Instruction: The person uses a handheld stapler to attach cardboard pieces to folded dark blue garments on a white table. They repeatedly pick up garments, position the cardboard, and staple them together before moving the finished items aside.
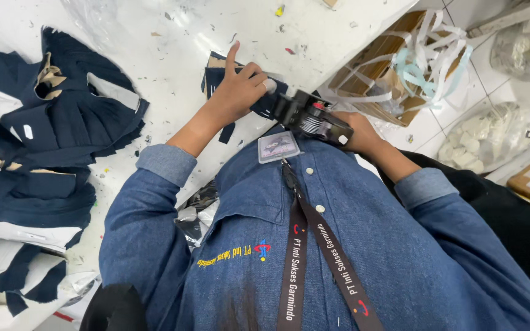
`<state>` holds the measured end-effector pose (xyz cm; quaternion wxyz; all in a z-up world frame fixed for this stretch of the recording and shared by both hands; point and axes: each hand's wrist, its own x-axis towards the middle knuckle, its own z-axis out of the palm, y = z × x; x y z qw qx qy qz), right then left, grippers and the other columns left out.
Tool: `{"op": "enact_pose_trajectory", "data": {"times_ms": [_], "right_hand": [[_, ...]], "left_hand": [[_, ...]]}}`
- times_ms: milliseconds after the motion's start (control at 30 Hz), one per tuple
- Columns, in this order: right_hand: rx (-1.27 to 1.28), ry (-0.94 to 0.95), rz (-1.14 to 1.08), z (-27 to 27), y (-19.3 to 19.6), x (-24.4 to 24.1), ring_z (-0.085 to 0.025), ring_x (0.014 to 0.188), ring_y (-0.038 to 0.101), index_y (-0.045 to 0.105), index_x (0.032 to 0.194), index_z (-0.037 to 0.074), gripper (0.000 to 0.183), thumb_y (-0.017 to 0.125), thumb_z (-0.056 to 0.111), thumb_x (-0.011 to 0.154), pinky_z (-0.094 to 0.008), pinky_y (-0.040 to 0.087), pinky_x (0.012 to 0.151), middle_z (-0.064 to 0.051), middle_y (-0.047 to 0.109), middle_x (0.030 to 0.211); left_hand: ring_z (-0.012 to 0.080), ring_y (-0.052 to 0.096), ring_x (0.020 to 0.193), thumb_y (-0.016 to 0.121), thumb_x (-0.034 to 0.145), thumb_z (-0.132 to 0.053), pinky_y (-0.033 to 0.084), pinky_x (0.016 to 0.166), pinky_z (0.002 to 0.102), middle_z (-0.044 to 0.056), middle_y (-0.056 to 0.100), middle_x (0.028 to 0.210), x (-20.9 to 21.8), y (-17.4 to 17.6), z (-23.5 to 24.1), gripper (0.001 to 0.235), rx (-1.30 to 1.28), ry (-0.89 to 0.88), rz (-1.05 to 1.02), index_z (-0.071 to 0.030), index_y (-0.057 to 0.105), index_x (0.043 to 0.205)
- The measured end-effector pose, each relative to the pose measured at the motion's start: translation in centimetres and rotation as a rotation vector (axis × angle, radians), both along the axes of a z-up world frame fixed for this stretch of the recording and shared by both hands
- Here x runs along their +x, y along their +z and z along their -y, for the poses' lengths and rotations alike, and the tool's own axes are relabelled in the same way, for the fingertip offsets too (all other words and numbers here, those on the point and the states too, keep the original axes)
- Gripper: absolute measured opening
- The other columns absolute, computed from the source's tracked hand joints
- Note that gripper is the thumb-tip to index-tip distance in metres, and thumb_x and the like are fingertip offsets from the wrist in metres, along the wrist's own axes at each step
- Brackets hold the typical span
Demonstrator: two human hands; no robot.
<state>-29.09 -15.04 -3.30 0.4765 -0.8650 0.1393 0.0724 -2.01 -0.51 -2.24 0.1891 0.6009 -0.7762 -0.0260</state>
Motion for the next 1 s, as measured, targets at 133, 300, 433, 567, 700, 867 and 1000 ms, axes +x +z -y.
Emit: {"op": "enact_pose_trajectory", "data": {"times_ms": [133,300,433,567,700,867,1000], "right_hand": [[-0.279,-0.044,-0.285,0.6,0.1,-1.2,-0.027,0.057,0.055,0.051,0.067,0.014,0.023,0.061,0.029,0.053,-0.035,0.038,0.048,-0.006,0.058,0.062],[-0.095,0.051,0.070,1.0,0.6,-0.2,-0.024,0.054,0.048,0.048,0.071,0.008,0.023,0.059,0.026,0.061,-0.031,0.032,0.049,-0.008,0.050,0.062],[-0.351,0.065,-0.384,1.1,0.8,-0.4,-0.031,0.055,0.052,0.047,0.066,0.013,0.017,0.053,0.027,0.061,-0.038,0.037,0.047,-0.009,0.054,0.058],[-0.338,0.015,-0.276,1.1,0.8,-2.7,-0.022,0.046,0.050,0.048,0.060,0.011,0.017,0.058,0.026,0.058,-0.033,0.037,0.043,-0.005,0.053,0.054],[-0.271,-0.041,-0.234,1.2,-1.0,-3.0,-0.024,0.047,0.048,0.043,0.057,0.010,0.026,0.063,0.027,0.053,-0.033,0.033,0.045,-0.006,0.050,0.053],[-0.126,-0.005,-0.176,-0.1,-2.0,-0.7,-0.021,0.049,0.050,0.046,0.062,0.011,0.012,0.054,0.018,0.067,-0.032,0.033,0.046,-0.005,0.053,0.057],[-0.326,0.025,-0.294,0.3,0.6,-1.5,-0.027,0.050,0.052,0.046,0.060,0.013,0.014,0.055,0.023,0.056,-0.035,0.035,0.044,-0.005,0.053,0.053]], "left_hand": [[0.0195,0.041,0.077,0.055,0.074,0.001,0.022,0.093,0.052,0.000,0.042,0.076,-0.5,0.5,-0.2,0.016,-0.102,0.048,0.272,-0.013,0.051,0.067],[0.0257,0.045,0.097,0.060,0.067,0.013,0.009,0.095,0.063,-0.002,0.053,0.079,0.1,0.6,-0.3,0.024,0.010,-0.068,0.011,-0.010,0.054,0.061],[0.0187,0.041,0.080,0.053,0.069,0.004,0.021,0.091,0.052,-0.002,0.050,0.083,-0.2,-0.1,-0.5,0.027,-0.057,-0.008,0.258,-0.016,0.055,0.086],[0.0181,0.042,0.079,0.055,0.078,-0.003,0.021,0.093,0.049,-0.002,0.044,0.078,-0.8,0.0,-0.6,0.024,-0.093,0.048,0.332,-0.016,0.052,0.058],[0.0197,0.039,0.074,0.057,0.069,0.008,0.027,0.090,0.052,-0.001,0.038,0.069,-0.5,-0.1,-0.3,0.028,-0.064,0.044,0.250,-0.017,0.052,0.058],[0.0220,0.043,0.083,0.059,0.057,0.012,0.016,0.093,0.060,0.002,0.054,0.082,-0.4,-0.5,-0.4,0.025,0.078,-0.046,0.062,-0.005,0.053,0.075],[0.0188,0.041,0.083,0.053,0.076,-0.002,0.021,0.092,0.052,-0.001,0.044,0.081,-0.8,0.0,-0.6,0.027,-0.056,-0.007,0.363,-0.019,0.055,0.097]]}}
